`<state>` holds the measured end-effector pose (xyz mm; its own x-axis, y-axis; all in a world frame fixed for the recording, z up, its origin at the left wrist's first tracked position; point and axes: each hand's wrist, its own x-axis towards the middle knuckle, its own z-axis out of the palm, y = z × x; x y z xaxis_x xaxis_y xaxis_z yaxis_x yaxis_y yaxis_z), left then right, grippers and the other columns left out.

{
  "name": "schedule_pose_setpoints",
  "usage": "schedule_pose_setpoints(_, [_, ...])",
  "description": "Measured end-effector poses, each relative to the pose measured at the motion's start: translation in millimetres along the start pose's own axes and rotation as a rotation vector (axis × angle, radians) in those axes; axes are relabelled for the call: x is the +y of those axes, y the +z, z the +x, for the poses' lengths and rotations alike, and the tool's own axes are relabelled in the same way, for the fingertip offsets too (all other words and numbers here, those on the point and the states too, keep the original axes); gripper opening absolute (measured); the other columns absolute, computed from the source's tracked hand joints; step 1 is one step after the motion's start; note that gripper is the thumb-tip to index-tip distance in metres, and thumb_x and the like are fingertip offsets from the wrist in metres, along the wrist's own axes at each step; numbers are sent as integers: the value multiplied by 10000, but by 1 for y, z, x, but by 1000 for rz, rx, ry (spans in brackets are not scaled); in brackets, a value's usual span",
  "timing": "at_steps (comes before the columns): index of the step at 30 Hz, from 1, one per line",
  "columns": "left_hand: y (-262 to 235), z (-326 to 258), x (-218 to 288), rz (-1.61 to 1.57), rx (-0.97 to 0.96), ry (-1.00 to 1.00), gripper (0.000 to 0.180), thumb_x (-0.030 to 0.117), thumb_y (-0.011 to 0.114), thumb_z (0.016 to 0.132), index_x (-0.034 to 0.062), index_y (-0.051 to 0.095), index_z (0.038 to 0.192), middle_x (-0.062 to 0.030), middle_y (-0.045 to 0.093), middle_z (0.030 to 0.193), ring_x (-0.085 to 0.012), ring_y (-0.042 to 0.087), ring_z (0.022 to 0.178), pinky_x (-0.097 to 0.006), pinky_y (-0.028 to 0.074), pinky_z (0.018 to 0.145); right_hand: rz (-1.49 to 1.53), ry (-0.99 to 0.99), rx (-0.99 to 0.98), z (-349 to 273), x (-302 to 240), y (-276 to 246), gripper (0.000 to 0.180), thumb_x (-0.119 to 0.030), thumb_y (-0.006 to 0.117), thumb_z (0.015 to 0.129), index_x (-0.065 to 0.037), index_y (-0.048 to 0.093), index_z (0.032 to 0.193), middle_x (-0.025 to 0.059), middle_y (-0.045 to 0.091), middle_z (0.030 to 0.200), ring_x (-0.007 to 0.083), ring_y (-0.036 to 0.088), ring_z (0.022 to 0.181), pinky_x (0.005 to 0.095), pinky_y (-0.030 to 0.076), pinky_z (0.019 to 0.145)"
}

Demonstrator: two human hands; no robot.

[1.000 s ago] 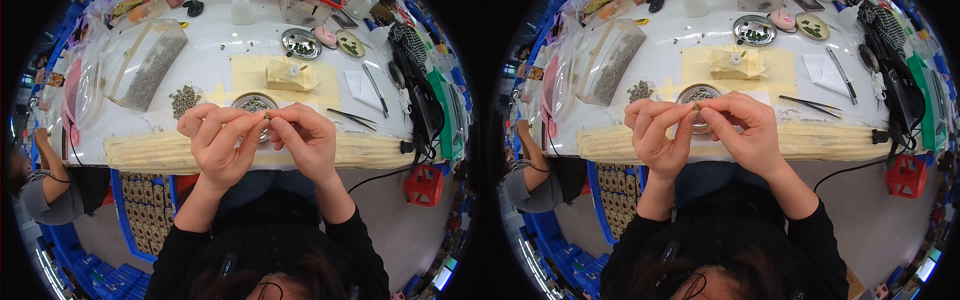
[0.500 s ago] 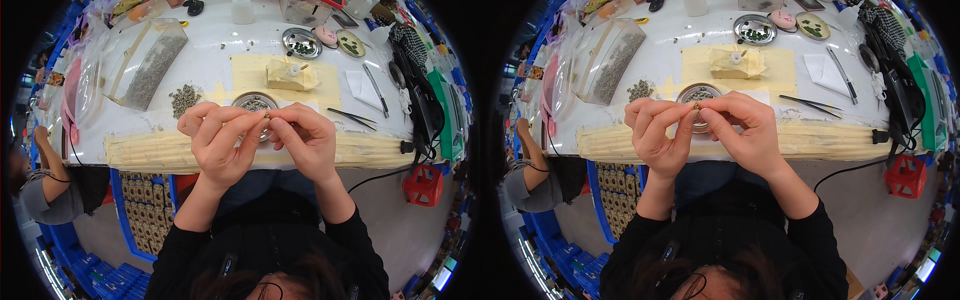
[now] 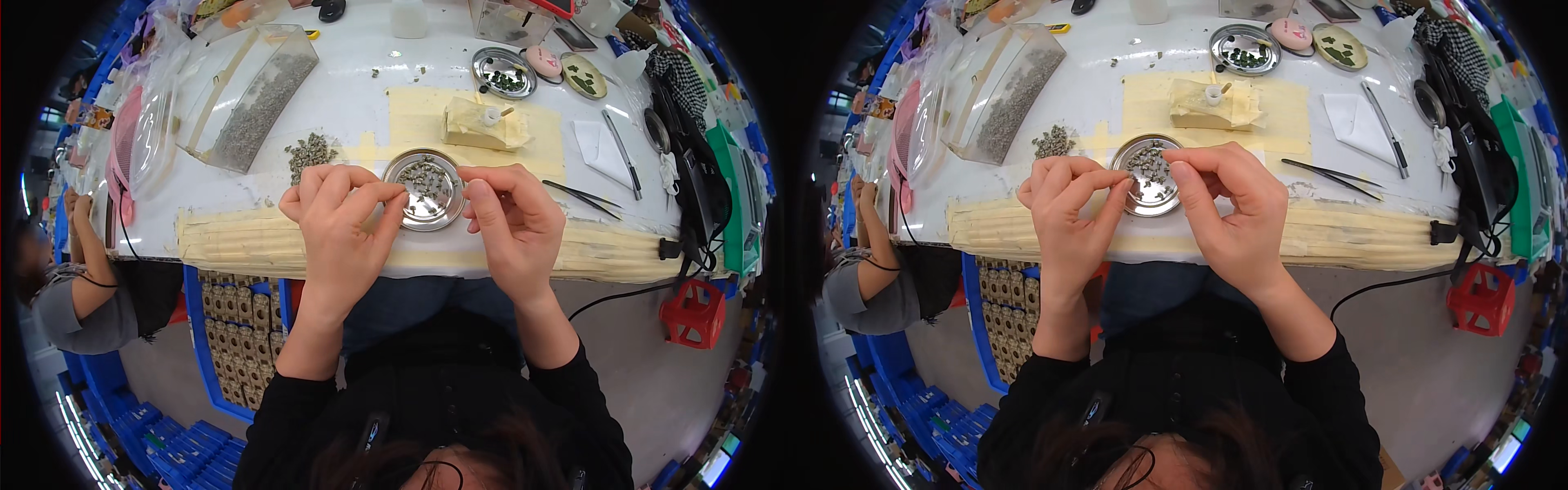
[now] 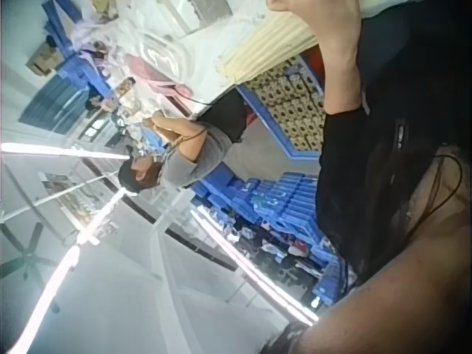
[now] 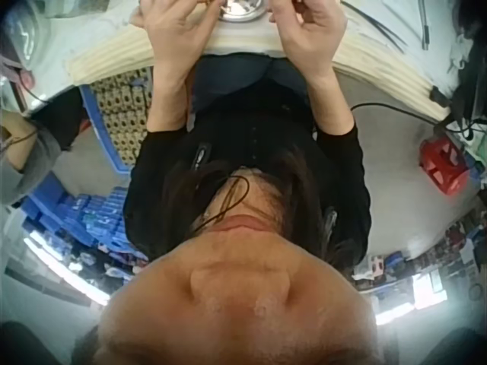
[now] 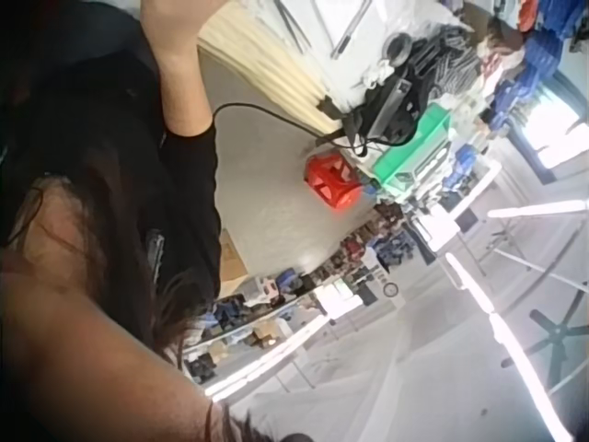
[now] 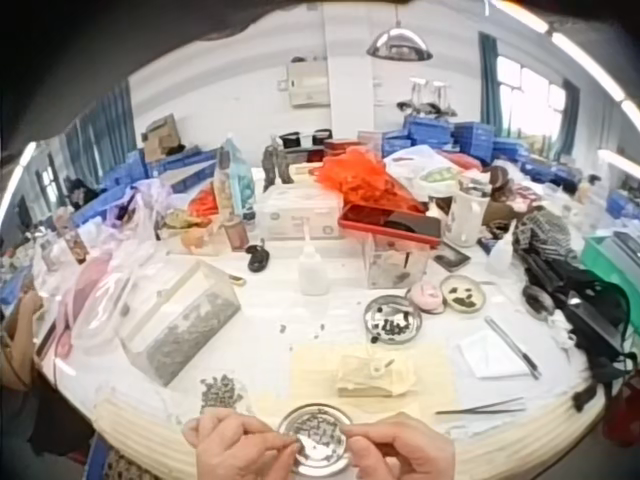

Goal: Manually sorting and assembling small metal pins into a circular container on a workbench.

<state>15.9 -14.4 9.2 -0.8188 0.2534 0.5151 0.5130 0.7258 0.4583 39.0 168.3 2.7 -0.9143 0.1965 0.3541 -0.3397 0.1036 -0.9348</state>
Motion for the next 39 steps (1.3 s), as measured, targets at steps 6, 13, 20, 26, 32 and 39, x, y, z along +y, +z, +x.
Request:
schedule_pose_setpoints(6, [-3,3,-5,-121,13,-54,110,99,768,771,109,755,879,17,637,875,-169,522,913,-346,293,847,1,-11,-1,0,0,0,105,-2,666,895,26,717,982,64,651,799,89,612,643,207,478,581])
schedule_pose_setpoints(13, [-24,18,-43,212,151,-90,84,120,752,798,114,745,881,23,628,877,-180,519,916,-363,277,868,-30,-11,-11,-1,1,0,105,4,663,895,25,717,982,57,646,796,84,606,645,202,474,586])
schedule_pose_setpoints(20, [-24,38,-53,268,-32,9,70,153,761,784,107,728,825,10,600,834,-206,506,904,-398,263,856,-33,-21,-1,-2,1,2,101,4,662,897,25,717,978,62,654,806,79,606,651,201,475,587])
schedule_pose_setpoints(26, [-17,33,-49,314,-9,19,65,136,757,779,100,703,778,9,587,815,-205,505,902,-391,268,858,-66,-33,-9,-1,1,2,98,3,664,896,28,716,975,67,665,813,79,606,642,201,478,585])
schedule_pose_setpoints(32, [-17,32,-53,334,-41,28,77,144,723,826,92,677,858,8,612,879,-204,521,912,-382,261,864,-56,-34,-3,-2,3,3,95,2,665,894,28,716,969,68,667,810,83,606,633,204,474,580])
schedule_pose_setpoints(39, [-16,36,-48,198,43,56,82,120,710,856,76,657,901,-15,647,902,-204,563,868,-359,327,852,-63,-40,-17,-1,1,4,94,3,671,886,21,719,965,66,665,804,83,603,624,205,469,576])
